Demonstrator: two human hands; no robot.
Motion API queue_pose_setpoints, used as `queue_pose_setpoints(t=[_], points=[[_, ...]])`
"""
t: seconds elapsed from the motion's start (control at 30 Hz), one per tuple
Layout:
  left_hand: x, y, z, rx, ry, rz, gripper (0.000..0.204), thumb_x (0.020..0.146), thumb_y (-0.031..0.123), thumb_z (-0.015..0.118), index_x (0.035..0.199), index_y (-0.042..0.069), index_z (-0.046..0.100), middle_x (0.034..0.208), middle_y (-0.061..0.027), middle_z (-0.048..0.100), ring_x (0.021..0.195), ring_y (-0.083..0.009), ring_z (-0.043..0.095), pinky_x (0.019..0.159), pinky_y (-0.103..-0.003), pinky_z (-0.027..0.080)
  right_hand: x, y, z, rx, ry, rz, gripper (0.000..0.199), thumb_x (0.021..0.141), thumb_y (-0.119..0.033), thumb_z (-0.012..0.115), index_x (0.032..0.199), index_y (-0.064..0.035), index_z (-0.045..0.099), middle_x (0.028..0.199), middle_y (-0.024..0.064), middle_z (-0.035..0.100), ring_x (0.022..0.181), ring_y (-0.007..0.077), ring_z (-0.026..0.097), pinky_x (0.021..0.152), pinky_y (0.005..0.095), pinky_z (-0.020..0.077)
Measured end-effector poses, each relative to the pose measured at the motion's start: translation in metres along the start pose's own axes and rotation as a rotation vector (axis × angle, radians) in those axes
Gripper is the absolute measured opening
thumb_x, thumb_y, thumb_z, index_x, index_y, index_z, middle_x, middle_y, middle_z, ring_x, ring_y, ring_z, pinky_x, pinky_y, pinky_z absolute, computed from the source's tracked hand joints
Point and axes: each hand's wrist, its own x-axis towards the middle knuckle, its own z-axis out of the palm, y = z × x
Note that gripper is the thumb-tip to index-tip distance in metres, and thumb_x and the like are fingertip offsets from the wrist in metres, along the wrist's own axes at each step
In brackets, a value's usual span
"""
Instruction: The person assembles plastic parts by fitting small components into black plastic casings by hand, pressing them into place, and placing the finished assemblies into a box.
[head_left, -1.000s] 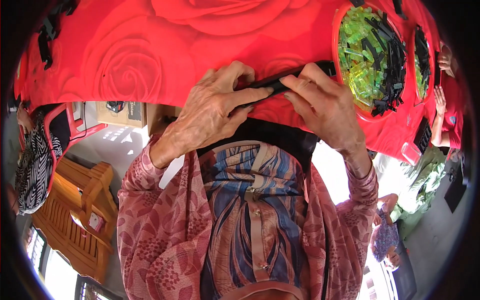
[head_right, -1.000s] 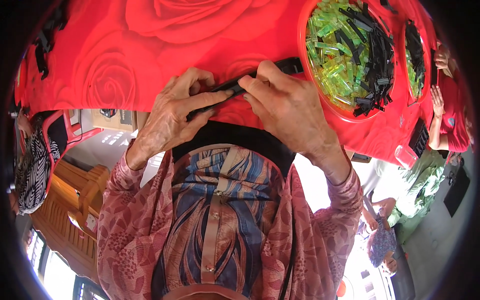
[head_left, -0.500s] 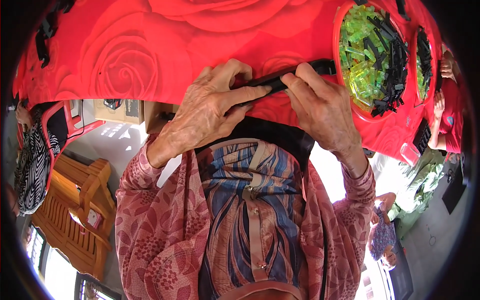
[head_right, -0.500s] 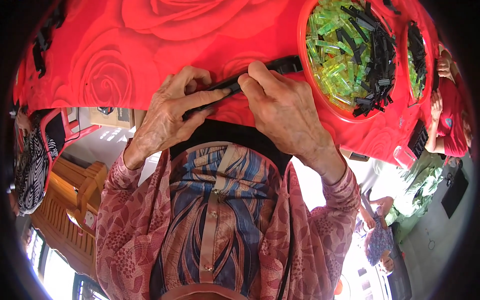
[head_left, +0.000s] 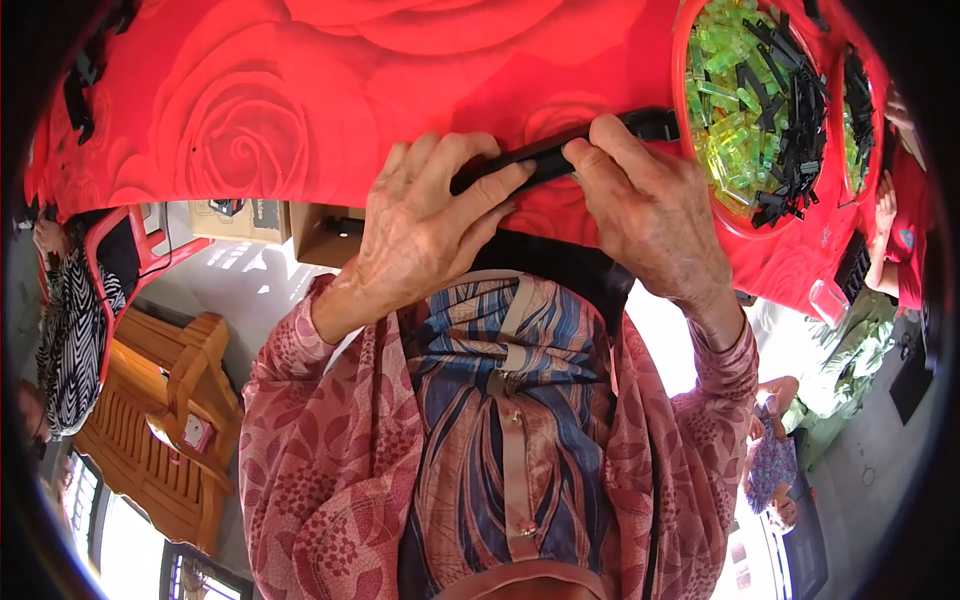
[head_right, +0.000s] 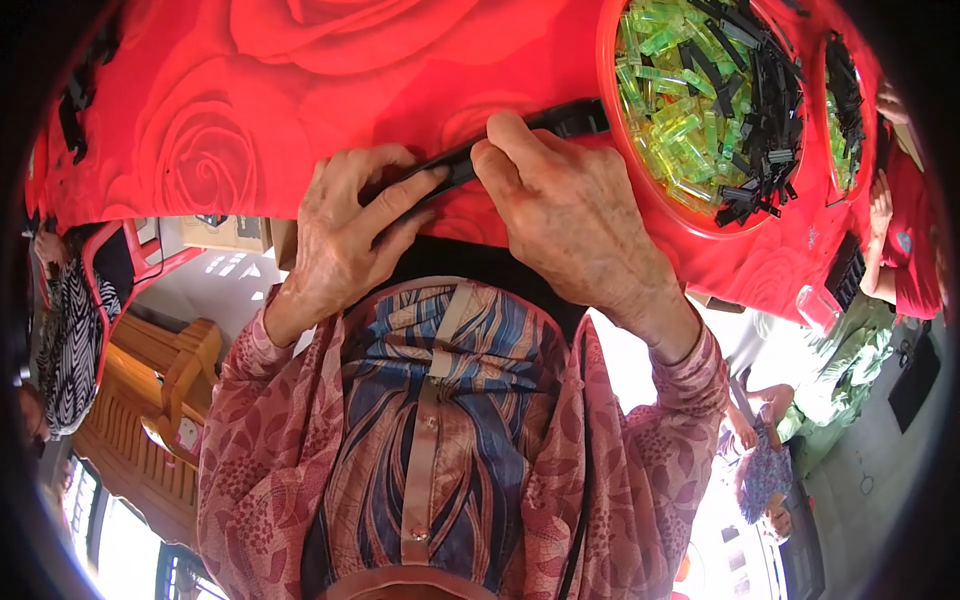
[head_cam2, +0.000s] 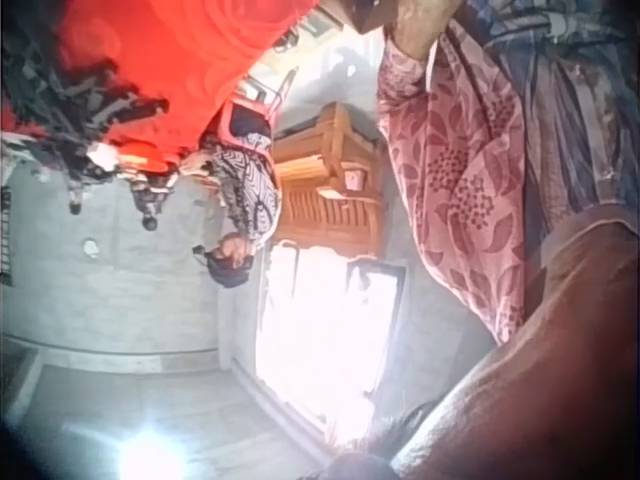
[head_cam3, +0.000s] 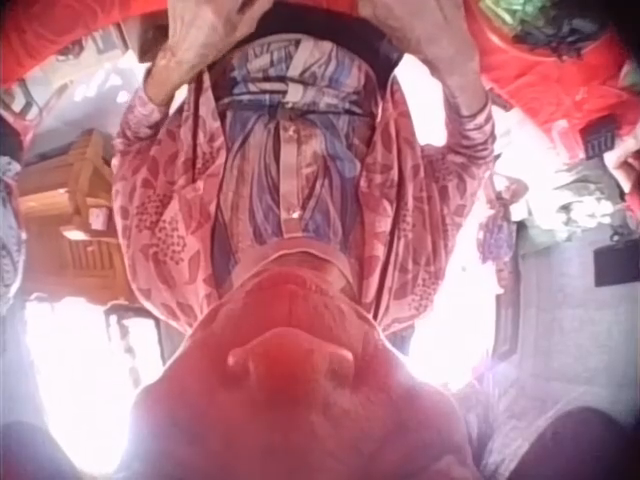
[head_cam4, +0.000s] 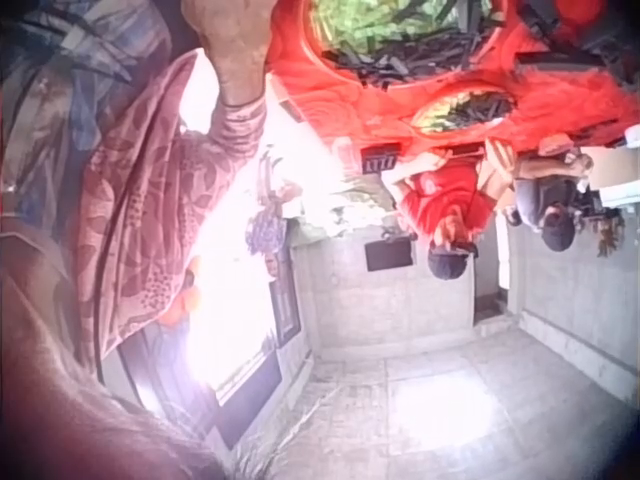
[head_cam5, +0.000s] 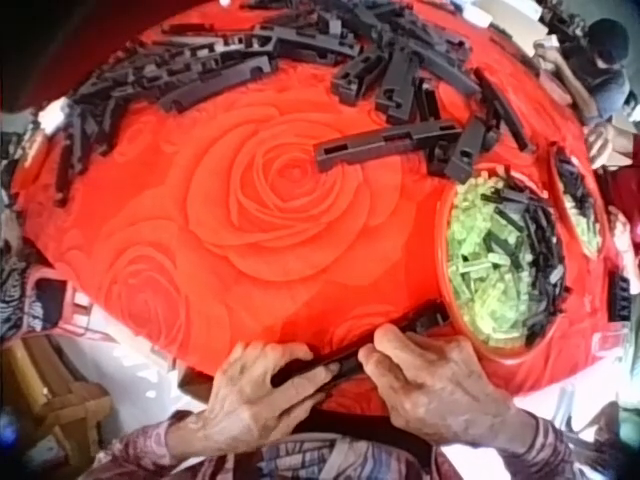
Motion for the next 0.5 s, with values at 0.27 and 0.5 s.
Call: queue_pose_setpoints(t=[0.27,0.5], points=[[0.002,0.005,0.013,0.204,0.14,0.106,0.039,0.071,0.01,0.075,0.11,0.012,0.073,0.112,-0.0055,0.059,0.089,-0.022,0.056,0.071,-0.035,0.043,-0.003,0.0,0.007,-0.023,0.072,-0.019,0.015,0.082,-0.001,0.068,0.096,0.0036,0.065,0.091,0.0092,0.052,0.064,0.0234,0.06,0.053,0.038,0.0469],[0.008,-0.002,0.009,0.114,0.086,0.143,0.034,0.072,0.006,0.071,0.106,0.006,0.072,0.11,-0.0088,0.06,0.09,-0.0237,0.057,0.07,-0.036,0.046,-0.002,0.003,0.002,0.045,0.057,-0.007,0.016,0.08,-0.006,0.066,0.092,0.0005,0.058,0.09,0.0103,0.051,0.068,0.0245,0.062,0.054,0.037,0.0503]])
